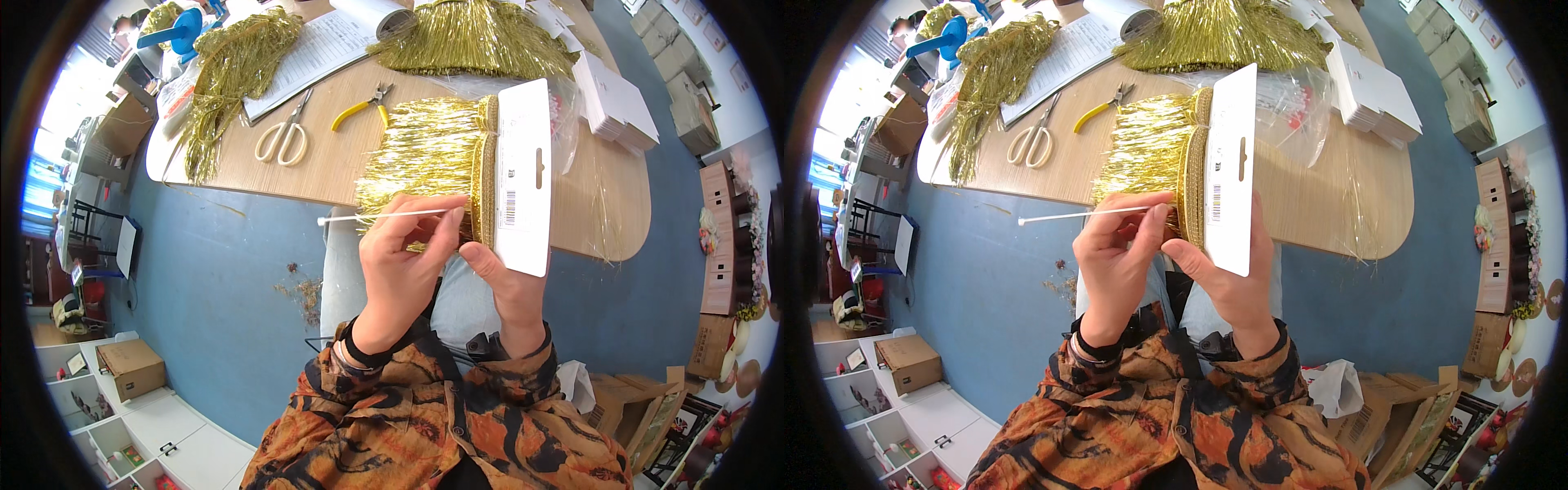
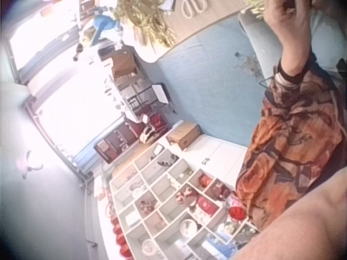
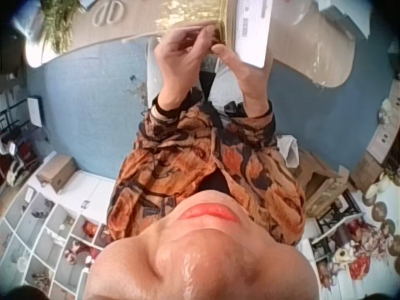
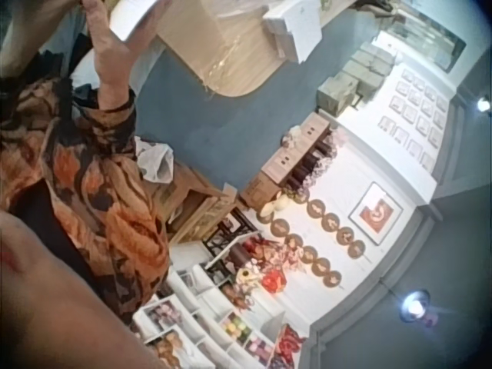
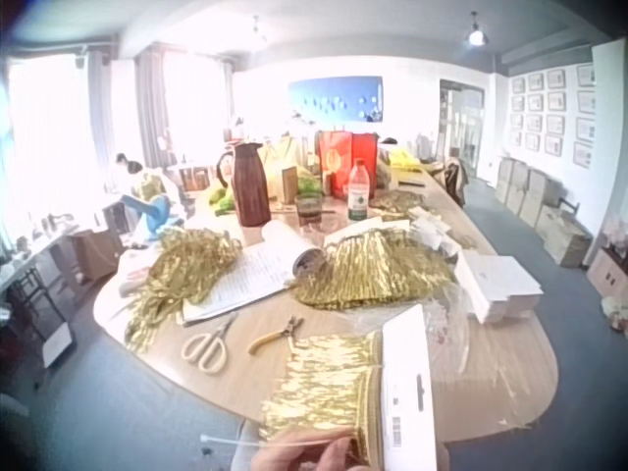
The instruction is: The person wraps a bundle of gold tinsel with a white card and secures it with a rubber band. They then use scissors to trim the excess rubber band and place the packaged tinsel on the table.
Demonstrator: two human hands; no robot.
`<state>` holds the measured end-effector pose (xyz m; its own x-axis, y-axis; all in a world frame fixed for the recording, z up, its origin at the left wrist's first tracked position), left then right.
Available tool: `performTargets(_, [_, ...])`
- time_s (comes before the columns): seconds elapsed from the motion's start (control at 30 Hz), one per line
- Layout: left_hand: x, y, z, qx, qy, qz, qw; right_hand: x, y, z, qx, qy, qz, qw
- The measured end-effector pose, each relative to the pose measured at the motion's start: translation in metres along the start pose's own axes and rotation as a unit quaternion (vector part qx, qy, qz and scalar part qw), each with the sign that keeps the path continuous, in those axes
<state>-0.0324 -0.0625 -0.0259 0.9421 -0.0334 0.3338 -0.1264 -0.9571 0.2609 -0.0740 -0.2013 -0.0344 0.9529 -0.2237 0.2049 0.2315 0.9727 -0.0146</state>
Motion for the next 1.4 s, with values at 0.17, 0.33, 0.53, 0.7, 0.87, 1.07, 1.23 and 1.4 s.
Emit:
performTargets(0.17, [0.006,-0.006,-0.004,0.070,-0.011,-0.012,0.997,0.001,0.000,-0.001,-0.011,-0.022,-0.004,1.000])
performTargets(0.33, [0.003,-0.006,-0.015,0.037,-0.005,-0.023,0.999,-0.001,0.001,-0.003,0.003,0.001,0.004,1.000])
performTargets(0.53, [0.004,-0.001,-0.022,0.159,0.028,0.029,0.986,-0.003,-0.002,-0.001,-0.012,0.025,0.019,0.999])
performTargets(0.7, [0.001,0.000,-0.022,0.150,0.049,0.022,0.987,-0.004,-0.002,-0.002,-0.022,0.015,0.027,0.999])
performTargets(0.87, [0.001,-0.002,-0.021,0.162,0.070,0.035,0.984,-0.005,-0.003,-0.005,0.000,0.040,0.042,0.998])
performTargets(1.07, [0.001,-0.003,-0.021,0.180,0.125,0.002,0.976,-0.006,-0.004,-0.004,0.083,0.047,0.066,0.993])
performTargets(1.23, [0.001,-0.002,-0.018,0.185,0.127,0.013,0.974,-0.009,-0.006,-0.006,0.100,0.085,0.061,0.989])
performTargets(1.4, [0.000,-0.003,-0.016,0.182,0.061,0.049,0.980,-0.012,-0.016,-0.013,0.097,0.011,0.093,0.991])
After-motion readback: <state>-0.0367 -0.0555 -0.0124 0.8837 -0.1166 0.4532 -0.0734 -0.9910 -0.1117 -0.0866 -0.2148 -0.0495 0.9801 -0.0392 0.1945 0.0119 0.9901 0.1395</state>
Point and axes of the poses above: each hand's wrist, its own x-axis towards the middle knuckle, its own y-axis out of the palm, z = x × y, the point moved 2 cm from there along x, towards the middle knuckle, and after that the axes turned 14 degrees about -x, right-handed, at the moved point
